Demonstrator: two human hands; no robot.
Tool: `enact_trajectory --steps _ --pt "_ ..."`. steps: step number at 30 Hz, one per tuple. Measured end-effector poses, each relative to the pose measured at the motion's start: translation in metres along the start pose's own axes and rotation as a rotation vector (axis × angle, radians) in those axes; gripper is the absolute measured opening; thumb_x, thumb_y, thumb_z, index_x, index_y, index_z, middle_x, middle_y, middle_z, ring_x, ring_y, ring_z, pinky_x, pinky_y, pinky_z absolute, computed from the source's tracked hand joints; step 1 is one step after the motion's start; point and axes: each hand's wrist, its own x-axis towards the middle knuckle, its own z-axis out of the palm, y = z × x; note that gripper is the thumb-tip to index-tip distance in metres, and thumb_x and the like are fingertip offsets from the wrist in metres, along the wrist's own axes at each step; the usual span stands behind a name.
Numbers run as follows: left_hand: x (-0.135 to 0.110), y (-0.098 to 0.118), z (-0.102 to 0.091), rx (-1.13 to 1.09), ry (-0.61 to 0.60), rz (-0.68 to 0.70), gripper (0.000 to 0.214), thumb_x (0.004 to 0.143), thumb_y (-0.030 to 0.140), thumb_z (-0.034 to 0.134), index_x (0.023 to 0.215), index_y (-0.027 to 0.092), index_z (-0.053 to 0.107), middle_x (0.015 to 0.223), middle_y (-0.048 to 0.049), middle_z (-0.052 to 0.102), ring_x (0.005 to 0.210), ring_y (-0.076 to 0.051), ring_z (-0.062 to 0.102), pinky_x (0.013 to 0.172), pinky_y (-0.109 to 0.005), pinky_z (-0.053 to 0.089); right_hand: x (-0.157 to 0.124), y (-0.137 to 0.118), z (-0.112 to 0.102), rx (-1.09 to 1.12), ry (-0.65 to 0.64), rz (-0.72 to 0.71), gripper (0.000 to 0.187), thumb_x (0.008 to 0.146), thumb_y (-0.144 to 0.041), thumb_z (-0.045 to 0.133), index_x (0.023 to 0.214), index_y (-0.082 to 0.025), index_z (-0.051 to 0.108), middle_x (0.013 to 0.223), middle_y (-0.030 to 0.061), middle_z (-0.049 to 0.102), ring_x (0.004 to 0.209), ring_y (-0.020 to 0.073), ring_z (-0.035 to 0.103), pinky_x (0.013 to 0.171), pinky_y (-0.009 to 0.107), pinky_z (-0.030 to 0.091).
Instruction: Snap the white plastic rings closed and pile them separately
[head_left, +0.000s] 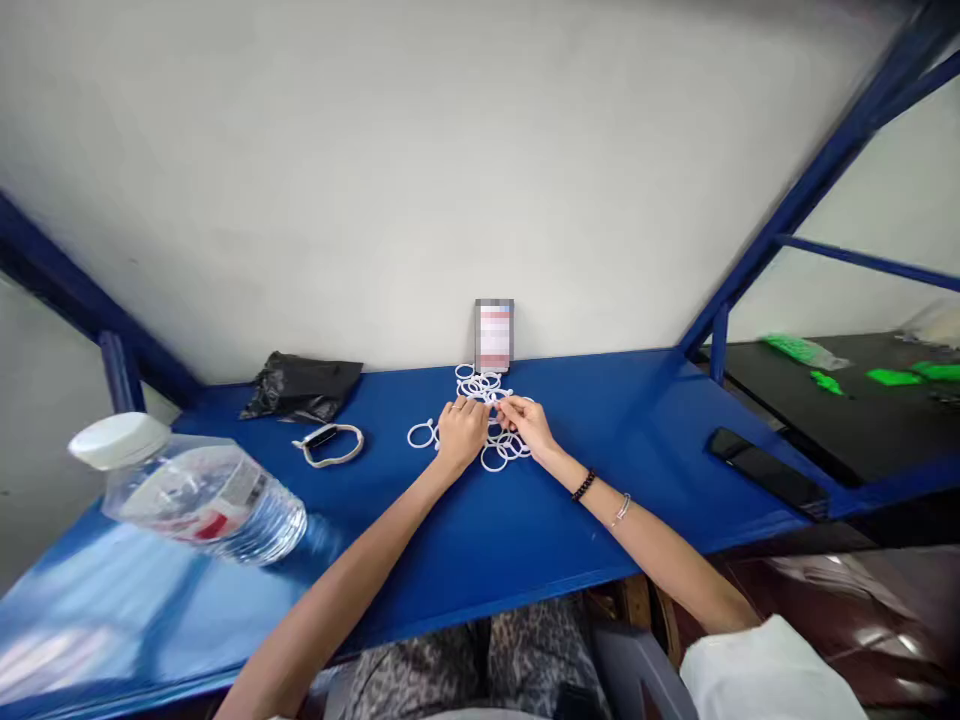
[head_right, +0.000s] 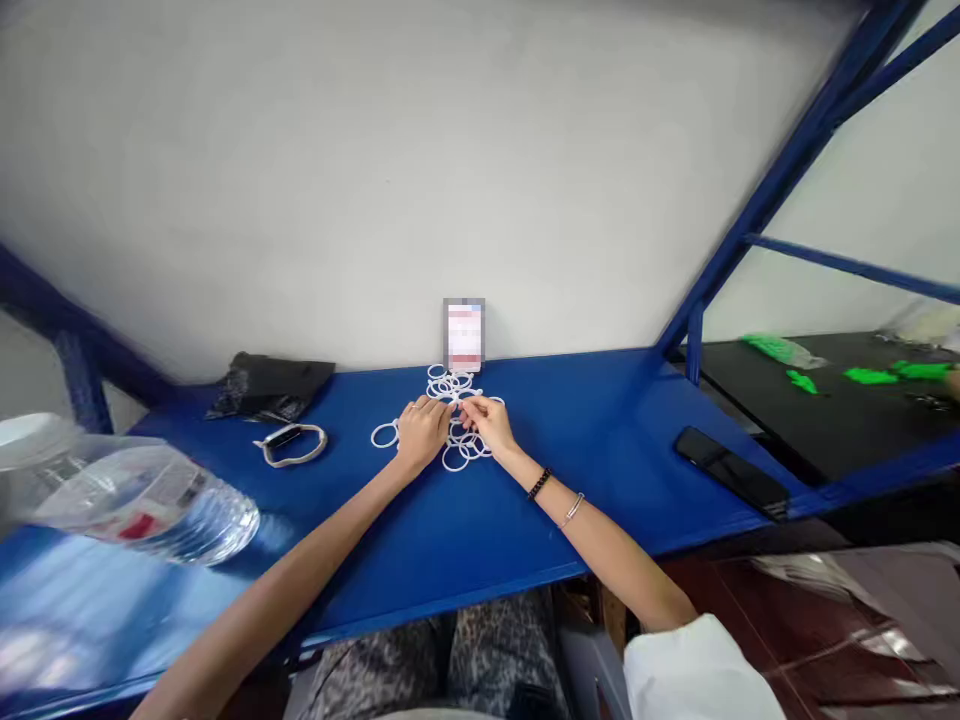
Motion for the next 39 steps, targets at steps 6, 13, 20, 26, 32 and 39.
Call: enact_trajectory --steps 6,13,20,26,32,39 --pt "-0.001 -0.003 0.005 -0.098 0.014 -0.054 0.031 0.096 0.026 0.049 0.069 0.018 0.063 0.072 -0.0064 0.069 0.075 -0.02 0.06 0.068 -0.032 0.036 -0.004 -0.004 -0.002 0.024 -0.016 0.021 0.035 0.072 -0.051 0.071 0.075 -0.017 0.068 0.062 -0.0004 0.062 0.054 0.0092 0.053 0.052 0.022 0.04" --pt "-0.003 -0.011 0.012 -0.227 0.112 -0.041 0.022 0.097 0.027 0.048 0.09 0.017 0.066 0.085 -0.0058 0.07 0.08 -0.019 0.061 0.07 -0.03 0.044 -0.006 -0.006 -0.004 0.018 0.015 0.006 0.035 0.068 -0.049 0.076 0.081 -0.017 0.071 0.077 0.0049 0.071 0.064 0.0143 0.062 0.062 0.027 0.051" --pt "-0.004 -0.01 0.009 -0.308 0.158 0.001 0.023 0.097 0.029 0.048 0.111 0.018 0.063 0.099 -0.0084 0.07 0.092 -0.022 0.063 0.076 -0.032 0.05 -0.005 0.001 -0.005 -0.073 0.002 -0.112 0.032 0.072 -0.048 0.073 0.082 -0.018 0.071 0.085 0.006 0.07 0.072 0.0172 0.066 0.07 0.031 0.056" --pt "-0.003 -0.01 0.004 -0.384 0.196 0.019 0.021 0.096 0.024 0.047 0.109 0.018 0.062 0.099 -0.0079 0.069 0.092 -0.02 0.063 0.079 -0.032 0.05 -0.008 -0.002 -0.006 -0.277 0.045 -0.334 0.023 0.083 -0.042 0.066 0.082 -0.019 0.071 0.089 0.0061 0.067 0.075 0.0159 0.063 0.067 0.028 0.052" --pt "-0.003 -0.009 0.0 -0.398 0.201 0.057 0.018 0.096 0.03 0.05 0.089 0.018 0.062 0.087 -0.0056 0.068 0.083 -0.018 0.061 0.073 -0.029 0.049 -0.013 -0.009 -0.003 -0.42 0.06 -0.431 0.02 0.086 -0.037 0.063 0.082 -0.019 0.071 0.087 0.0062 0.067 0.069 0.0152 0.061 0.06 0.028 0.049" --pt "-0.004 -0.01 0.004 -0.463 0.186 0.015 0.019 0.096 0.03 0.047 0.086 0.019 0.059 0.084 -0.0049 0.066 0.082 -0.017 0.06 0.073 -0.029 0.048 -0.017 -0.014 0.0 -0.544 -0.01 -0.486 0.021 0.091 -0.033 0.056 0.091 -0.019 0.072 0.088 0.0079 0.068 0.077 0.0178 0.062 0.062 0.028 0.052"
